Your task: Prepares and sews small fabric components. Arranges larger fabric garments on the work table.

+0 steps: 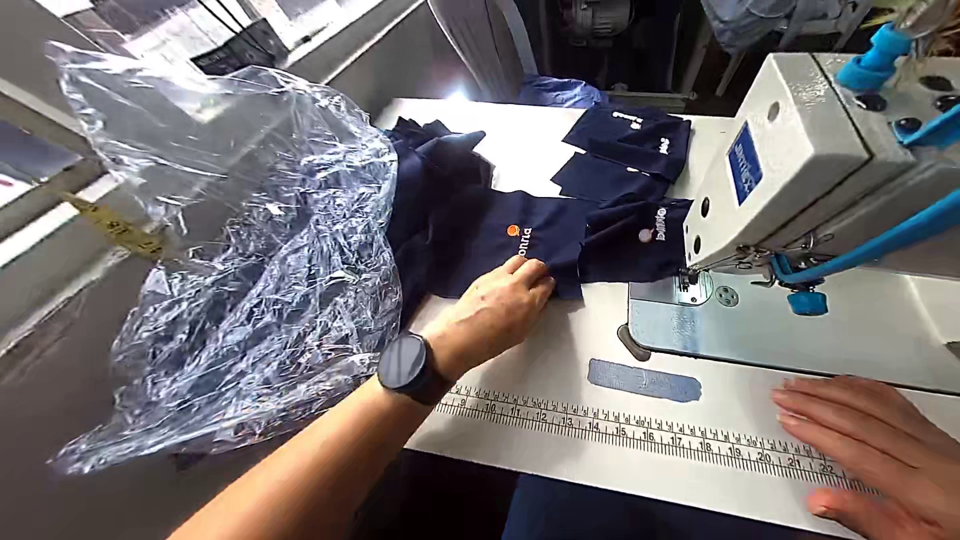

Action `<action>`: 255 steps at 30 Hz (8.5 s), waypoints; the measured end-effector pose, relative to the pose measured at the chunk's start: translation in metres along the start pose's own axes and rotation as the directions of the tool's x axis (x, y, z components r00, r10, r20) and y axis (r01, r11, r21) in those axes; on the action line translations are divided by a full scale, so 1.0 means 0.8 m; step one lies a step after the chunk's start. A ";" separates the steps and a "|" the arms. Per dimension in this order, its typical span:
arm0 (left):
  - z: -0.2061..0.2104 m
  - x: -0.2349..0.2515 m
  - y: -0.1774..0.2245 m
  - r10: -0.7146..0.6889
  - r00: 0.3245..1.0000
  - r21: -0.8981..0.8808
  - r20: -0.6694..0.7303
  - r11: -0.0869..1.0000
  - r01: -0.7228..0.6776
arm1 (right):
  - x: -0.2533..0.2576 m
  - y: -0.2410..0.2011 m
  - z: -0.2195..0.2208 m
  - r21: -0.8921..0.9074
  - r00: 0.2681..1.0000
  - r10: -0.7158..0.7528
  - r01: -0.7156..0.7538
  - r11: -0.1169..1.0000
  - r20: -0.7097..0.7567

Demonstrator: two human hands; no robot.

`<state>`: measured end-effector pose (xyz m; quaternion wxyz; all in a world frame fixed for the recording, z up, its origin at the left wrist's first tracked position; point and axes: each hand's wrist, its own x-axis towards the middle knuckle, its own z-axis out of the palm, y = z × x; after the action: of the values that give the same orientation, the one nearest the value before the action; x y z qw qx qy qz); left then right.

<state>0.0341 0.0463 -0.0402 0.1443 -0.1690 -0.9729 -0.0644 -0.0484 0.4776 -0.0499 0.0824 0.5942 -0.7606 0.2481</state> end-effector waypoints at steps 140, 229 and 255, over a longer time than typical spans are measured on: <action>0.057 0.090 0.067 -0.115 0.978 -0.448 -0.175 0.894 0.025 | 0.065 0.072 0.017 0.135 0.915 0.317 -0.291 0.947 -0.250; 0.082 0.080 0.115 0.110 0.993 -0.269 -0.043 0.956 -0.118 | 0.107 0.037 0.056 -0.208 0.979 0.205 -0.196 0.958 0.021; 0.073 0.047 0.139 0.171 0.985 -0.242 -0.010 0.956 -0.168 | 0.033 -0.076 0.062 -0.091 0.922 0.129 -0.174 0.981 -0.364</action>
<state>0.0236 0.1722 -0.0753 0.1221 -0.2684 -0.9405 -0.1687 0.0099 0.4211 -0.0646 0.2355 0.4725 -0.7905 0.3105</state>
